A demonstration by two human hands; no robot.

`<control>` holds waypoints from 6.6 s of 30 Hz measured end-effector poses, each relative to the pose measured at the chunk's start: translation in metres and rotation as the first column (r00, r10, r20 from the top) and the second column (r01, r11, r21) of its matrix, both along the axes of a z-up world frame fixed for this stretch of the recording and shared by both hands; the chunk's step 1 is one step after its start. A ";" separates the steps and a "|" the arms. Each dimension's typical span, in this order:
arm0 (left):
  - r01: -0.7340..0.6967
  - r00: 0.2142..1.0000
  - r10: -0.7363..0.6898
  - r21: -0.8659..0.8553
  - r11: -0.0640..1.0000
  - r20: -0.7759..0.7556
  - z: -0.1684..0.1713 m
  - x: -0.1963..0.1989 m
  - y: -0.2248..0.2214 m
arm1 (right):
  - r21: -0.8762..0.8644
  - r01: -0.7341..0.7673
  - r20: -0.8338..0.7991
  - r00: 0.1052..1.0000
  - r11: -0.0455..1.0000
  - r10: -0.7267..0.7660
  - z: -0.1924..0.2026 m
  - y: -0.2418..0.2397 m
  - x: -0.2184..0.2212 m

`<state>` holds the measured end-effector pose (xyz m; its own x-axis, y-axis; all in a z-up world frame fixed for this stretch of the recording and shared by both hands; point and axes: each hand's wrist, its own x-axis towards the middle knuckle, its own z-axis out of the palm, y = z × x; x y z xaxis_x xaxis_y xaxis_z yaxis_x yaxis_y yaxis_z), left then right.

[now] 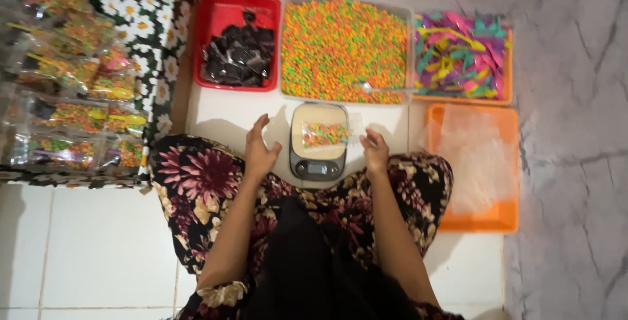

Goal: Packaging small colorful items into plastic bags by scooping them from a tray, weighing them on a digital scale, and sealing the bags.

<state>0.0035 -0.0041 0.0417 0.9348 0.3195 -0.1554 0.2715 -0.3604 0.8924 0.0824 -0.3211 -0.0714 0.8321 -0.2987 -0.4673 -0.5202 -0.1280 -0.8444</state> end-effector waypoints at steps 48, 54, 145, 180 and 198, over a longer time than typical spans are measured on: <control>-0.023 0.995 0.067 0.500 0.866 -0.071 -0.059 0.191 0.112 | -0.420 -0.481 0.510 0.577 0.770 0.639 0.245 0.209 0.104; -0.079 0.985 0.020 0.348 0.934 0.171 0.065 0.167 0.122 | -0.466 -0.450 0.500 0.576 0.762 0.647 0.241 0.202 0.103; 0.325 0.846 -0.108 -0.345 0.881 0.522 0.185 0.011 -0.038 | -0.384 -0.781 0.538 0.245 0.493 0.807 0.355 0.076 -0.015; 0.215 0.943 -0.009 -0.584 0.783 0.334 0.200 0.008 -0.061 | -0.150 -0.472 0.711 0.559 0.869 0.427 0.335 0.081 -0.039; 0.329 0.877 -0.084 -0.465 0.822 0.473 0.204 0.005 -0.063 | 0.048 -0.546 0.701 0.615 0.836 0.362 0.327 0.080 -0.046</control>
